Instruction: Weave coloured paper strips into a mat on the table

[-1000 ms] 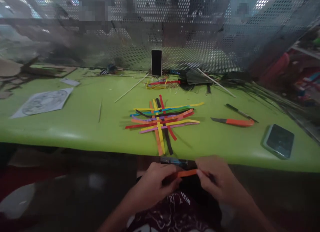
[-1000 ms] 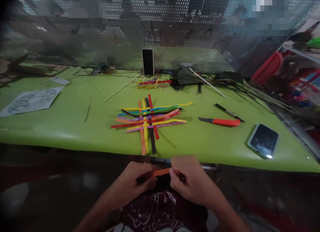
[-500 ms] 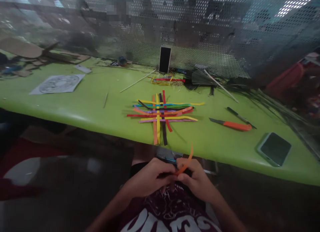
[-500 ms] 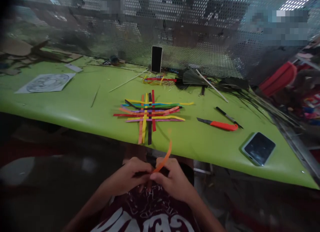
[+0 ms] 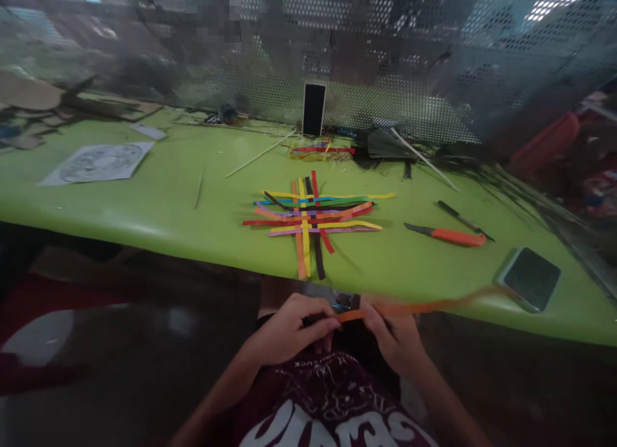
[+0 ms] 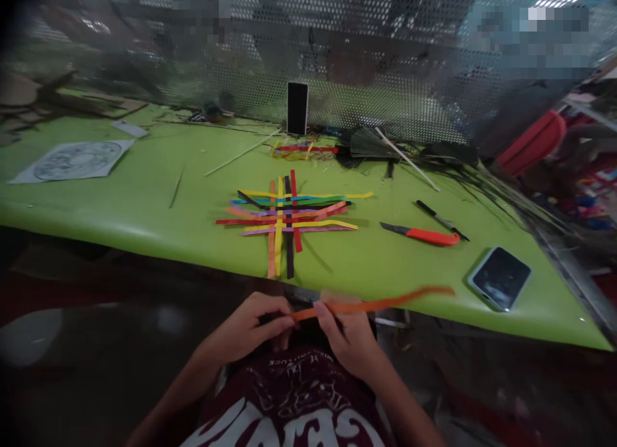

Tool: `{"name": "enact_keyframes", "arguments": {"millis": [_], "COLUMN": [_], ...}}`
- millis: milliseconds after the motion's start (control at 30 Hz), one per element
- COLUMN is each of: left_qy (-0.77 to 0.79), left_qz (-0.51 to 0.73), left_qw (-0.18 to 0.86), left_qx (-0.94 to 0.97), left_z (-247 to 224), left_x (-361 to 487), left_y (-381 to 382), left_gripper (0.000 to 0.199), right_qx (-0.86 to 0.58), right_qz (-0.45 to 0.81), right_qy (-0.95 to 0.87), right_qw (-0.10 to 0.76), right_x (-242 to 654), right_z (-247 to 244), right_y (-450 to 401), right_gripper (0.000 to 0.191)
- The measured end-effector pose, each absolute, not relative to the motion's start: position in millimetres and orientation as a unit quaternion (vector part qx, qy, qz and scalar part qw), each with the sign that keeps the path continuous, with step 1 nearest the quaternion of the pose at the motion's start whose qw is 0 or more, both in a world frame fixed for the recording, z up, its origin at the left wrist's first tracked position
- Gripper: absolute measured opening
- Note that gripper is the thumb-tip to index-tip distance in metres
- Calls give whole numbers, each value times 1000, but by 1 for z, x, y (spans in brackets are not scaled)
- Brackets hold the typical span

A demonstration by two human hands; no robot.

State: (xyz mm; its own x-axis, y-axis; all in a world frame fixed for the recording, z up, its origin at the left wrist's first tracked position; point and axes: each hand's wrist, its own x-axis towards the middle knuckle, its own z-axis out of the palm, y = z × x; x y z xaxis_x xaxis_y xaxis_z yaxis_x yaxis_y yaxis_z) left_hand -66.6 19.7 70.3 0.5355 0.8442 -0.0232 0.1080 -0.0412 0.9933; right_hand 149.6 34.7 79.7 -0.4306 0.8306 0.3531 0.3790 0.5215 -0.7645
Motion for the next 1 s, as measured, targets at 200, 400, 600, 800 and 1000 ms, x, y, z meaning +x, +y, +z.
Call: {"name": "enact_keyframes", "arguments": {"millis": [200,400,600,800,1000], "left_qy": [373,316,330,395,433], "left_qz": [344,329,308,311,333], "left_qw": [571,563,609,544,522], "left_qx": [645,689,652,671,655], "left_z": [76,79,76,75,71], "left_x": [-75,-68,-65,-60,-52], "left_y": [23,29,31,27,24], "left_gripper": [25,23,28,26,26], "right_qx": [-311,-270,-319,-329,-329], "right_qz": [371,442,343,230,143], "right_qy": [-730,-768,-822,-850,-856], "right_qw": [482,376,323,341,372], "right_x": [151,137,134,135,135], "right_z": [75,76,66,61,52], "right_y": [39,47,46,48,50], "right_gripper": [31,38,56,65,56]}}
